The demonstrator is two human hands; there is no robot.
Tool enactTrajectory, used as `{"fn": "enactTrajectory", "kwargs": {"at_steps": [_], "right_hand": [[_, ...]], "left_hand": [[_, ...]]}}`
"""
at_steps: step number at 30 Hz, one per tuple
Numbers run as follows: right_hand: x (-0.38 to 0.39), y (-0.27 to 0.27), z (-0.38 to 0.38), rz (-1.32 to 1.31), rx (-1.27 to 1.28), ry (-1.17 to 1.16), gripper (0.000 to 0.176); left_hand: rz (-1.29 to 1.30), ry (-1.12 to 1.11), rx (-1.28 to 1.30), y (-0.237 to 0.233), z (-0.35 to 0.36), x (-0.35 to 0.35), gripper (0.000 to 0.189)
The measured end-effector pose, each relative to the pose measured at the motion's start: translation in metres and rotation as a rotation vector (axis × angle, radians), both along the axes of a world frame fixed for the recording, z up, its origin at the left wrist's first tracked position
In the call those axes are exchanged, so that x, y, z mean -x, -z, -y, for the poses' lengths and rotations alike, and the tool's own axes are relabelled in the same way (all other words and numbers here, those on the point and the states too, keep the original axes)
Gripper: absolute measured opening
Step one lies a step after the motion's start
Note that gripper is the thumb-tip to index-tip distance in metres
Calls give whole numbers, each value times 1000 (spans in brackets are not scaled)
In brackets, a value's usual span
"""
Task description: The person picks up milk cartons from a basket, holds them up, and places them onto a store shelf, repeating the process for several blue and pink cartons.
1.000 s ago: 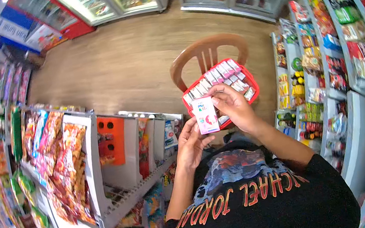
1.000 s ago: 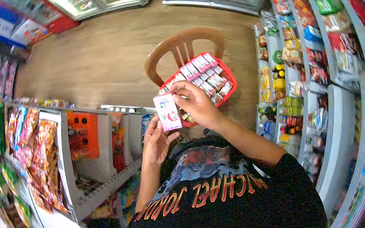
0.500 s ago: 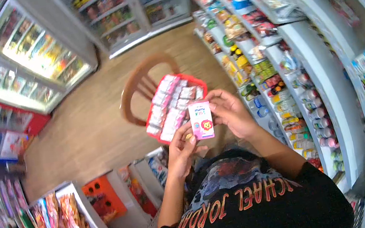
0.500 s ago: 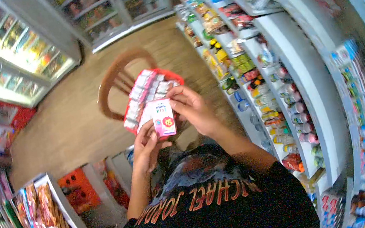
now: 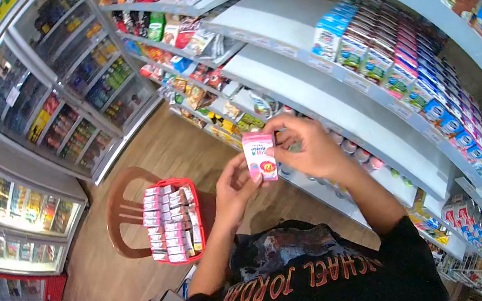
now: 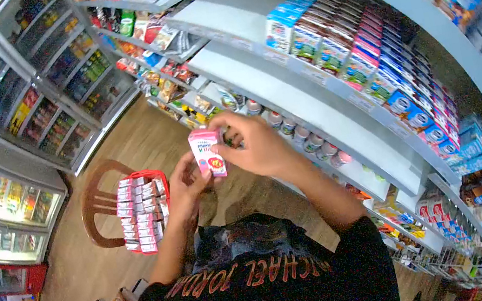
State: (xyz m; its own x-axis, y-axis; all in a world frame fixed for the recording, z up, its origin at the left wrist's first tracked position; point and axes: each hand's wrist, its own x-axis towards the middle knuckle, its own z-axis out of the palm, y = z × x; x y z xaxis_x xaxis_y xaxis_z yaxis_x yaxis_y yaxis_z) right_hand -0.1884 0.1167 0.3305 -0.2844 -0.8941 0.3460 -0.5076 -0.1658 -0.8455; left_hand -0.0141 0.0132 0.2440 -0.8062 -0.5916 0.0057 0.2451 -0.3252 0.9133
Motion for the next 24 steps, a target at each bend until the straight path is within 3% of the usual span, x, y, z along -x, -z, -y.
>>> {"fn": "enactTrajectory", "kwargs": {"at_steps": [4,5,12,19,24], "right_hand": [[26,-63,-21,-229,37,63,36],[32,-77,-21,-259,64,76,37],[84,-165,2,-501,-8,249,38],[128,-176,47,-803,-42,406,40],[137,-165,60,-782,-214,488,38]], "left_hand": [[-159,151,111,-26,20,55,51],[-164,169,283,-41,30,65,51],[-332,199,650,-124,94,161,53],[-372,183,947,-144,147,237,54],[-303,248,1028,-134,156,253,51]]}}
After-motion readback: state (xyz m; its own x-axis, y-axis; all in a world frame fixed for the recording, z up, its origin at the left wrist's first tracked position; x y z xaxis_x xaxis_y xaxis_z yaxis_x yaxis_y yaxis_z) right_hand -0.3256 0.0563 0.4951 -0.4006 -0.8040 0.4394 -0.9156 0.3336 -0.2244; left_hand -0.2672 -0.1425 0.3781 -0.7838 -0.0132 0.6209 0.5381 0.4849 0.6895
